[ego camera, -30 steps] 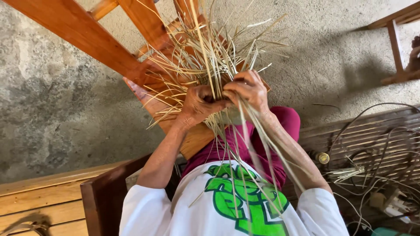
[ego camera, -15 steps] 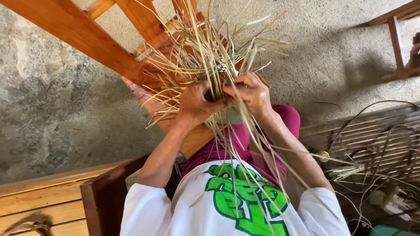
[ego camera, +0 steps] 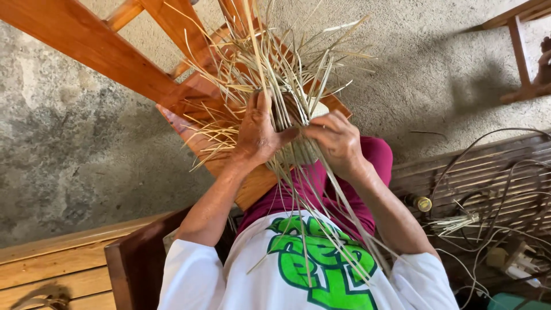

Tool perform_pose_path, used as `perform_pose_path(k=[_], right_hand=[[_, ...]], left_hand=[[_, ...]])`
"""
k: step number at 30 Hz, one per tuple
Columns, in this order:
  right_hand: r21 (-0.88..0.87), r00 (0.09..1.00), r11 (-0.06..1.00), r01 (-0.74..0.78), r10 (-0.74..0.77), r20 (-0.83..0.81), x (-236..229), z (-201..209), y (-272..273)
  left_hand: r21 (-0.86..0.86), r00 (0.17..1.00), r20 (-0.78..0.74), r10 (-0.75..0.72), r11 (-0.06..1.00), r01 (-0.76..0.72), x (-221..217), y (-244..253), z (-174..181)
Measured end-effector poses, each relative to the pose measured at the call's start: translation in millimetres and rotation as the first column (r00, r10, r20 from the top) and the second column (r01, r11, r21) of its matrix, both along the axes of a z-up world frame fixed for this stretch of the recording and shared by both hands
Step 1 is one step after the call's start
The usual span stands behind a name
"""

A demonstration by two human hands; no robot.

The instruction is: Weaving dried plant fibers to create a handcrafted item

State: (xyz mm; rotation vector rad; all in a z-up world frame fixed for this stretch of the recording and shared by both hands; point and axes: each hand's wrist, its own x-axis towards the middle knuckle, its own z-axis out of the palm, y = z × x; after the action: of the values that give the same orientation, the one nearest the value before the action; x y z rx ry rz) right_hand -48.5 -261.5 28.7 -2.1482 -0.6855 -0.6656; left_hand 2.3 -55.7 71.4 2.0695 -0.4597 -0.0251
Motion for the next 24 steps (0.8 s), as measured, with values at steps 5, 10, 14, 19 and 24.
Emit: perform_pose_path(k=[5,10,14,19,24], right_hand=[[0.077,0.989,0.997,0.016,-0.027,0.142,39.1,-0.9,8.9],[0.213,0.999,0.976,0.052,-0.051,-0.009,-0.5,-5.8,3.2],[0.094,0.997,0.995,0.045,-0.038,-0.071,-36.7,-8.9,8.5],[0.1,0.966,0.995,0.028,-0.002,-0.257,-30.4,24.1,2.9],[0.18,0.945,0.979,0.099,-0.036,-0.326,2.8,20.7,-8.7]], left_hand=[[0.088,1.0,-0.014,0.026,0.996,-0.025,0.5,1.9,-5.9],[0.097,0.999,0.005,0.034,0.995,-0.034,0.6,-1.4,-13.0],[0.107,0.998,0.044,0.052,0.993,-0.057,-0.2,-2.1,-32.2],[0.252,0.997,0.05,0.055,0.966,-0.066,-1.4,-3.7,-9.4],[0.486,0.986,-0.161,0.038,0.873,0.045,2.7,-11.6,11.0]])
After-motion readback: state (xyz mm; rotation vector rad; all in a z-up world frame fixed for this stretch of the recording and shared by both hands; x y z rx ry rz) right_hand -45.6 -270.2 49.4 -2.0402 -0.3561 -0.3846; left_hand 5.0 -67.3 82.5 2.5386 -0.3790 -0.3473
